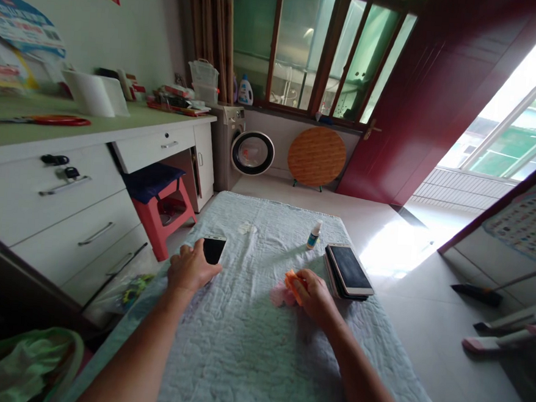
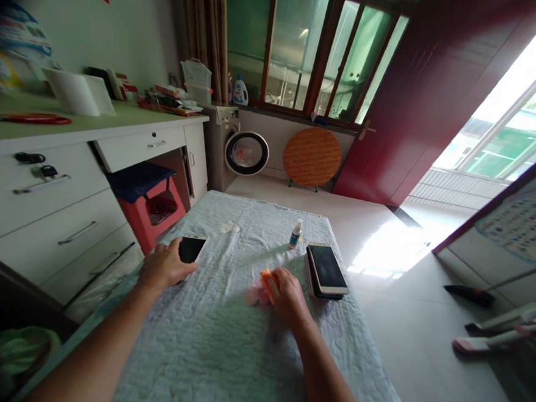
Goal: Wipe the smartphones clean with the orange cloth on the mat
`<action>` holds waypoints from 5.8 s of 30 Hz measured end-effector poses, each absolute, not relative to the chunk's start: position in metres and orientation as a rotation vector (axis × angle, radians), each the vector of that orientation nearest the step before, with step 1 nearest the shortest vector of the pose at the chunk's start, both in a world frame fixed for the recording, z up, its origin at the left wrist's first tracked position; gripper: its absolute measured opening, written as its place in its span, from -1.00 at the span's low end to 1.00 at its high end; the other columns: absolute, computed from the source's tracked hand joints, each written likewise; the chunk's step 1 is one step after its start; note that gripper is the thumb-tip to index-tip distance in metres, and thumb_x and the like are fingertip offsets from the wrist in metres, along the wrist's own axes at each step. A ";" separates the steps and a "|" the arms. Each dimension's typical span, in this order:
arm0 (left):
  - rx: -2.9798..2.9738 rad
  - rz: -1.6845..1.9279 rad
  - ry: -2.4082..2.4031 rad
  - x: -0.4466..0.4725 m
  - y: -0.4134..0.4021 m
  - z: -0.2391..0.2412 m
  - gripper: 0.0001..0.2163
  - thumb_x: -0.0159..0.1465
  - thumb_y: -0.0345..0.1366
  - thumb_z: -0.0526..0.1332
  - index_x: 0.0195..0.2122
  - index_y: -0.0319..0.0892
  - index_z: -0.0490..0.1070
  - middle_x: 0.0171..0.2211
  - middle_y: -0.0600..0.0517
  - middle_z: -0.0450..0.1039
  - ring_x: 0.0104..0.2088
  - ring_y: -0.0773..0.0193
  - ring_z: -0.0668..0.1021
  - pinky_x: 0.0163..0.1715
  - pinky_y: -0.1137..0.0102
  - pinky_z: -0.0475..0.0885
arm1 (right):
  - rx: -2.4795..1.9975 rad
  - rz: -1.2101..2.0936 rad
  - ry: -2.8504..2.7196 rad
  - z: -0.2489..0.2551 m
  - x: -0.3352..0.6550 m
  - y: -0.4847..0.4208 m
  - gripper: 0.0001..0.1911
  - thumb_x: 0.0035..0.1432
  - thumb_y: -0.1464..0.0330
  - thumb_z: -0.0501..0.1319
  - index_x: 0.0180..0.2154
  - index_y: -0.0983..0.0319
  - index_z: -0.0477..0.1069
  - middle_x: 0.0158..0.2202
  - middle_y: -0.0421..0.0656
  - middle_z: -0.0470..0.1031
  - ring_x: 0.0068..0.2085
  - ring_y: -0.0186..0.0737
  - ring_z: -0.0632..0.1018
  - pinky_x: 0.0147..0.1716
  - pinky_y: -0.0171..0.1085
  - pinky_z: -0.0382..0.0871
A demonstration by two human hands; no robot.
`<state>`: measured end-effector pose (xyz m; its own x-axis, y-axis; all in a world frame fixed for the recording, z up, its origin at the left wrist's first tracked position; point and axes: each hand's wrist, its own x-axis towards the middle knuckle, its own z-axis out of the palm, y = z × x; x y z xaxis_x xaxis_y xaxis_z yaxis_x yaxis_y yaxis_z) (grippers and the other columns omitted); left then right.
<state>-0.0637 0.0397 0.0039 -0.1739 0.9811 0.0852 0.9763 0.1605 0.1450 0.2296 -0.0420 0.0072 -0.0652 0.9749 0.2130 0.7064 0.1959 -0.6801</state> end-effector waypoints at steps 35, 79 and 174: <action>2.004 0.670 1.689 0.020 -0.006 0.005 -0.24 0.04 -0.18 0.33 0.25 -0.14 0.04 -0.03 -0.13 0.26 -0.06 0.05 0.47 -0.06 0.28 0.40 | -1.646 0.210 -2.077 -0.002 0.225 -0.044 -0.84 0.18 0.46 0.10 -0.31 0.18 0.45 -0.14 -0.10 0.36 -0.13 -0.17 0.38 -0.12 -0.24 0.27; 2.229 0.722 1.213 0.014 -0.009 0.000 -0.32 -0.07 -0.17 0.45 0.12 -0.08 0.33 0.03 -0.10 0.33 0.07 -0.03 0.39 0.12 0.11 0.29 | -1.507 0.486 -1.826 -0.003 0.228 -0.038 -0.81 0.25 0.35 0.07 -0.36 0.22 0.42 -0.31 -0.15 0.40 -0.27 -0.25 0.43 -0.23 -0.31 0.29; 1.165 0.760 0.629 0.016 -0.019 0.020 -0.73 0.07 -0.19 0.41 -0.31 -0.24 0.44 -0.37 0.03 0.49 -0.35 0.27 0.53 -0.32 0.42 0.39 | -1.005 1.439 -1.222 0.007 0.199 -0.049 -0.59 -0.01 0.18 0.39 -0.15 0.21 0.40 -0.44 -0.30 0.24 -0.45 -0.42 0.28 -0.48 -0.40 0.16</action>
<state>0.0161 -0.0190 0.0197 0.6010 0.7978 -0.0484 -0.1973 0.2068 0.9583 0.1992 -0.0489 0.0075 -0.1981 0.9802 -0.0044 -0.1546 -0.0357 -0.9873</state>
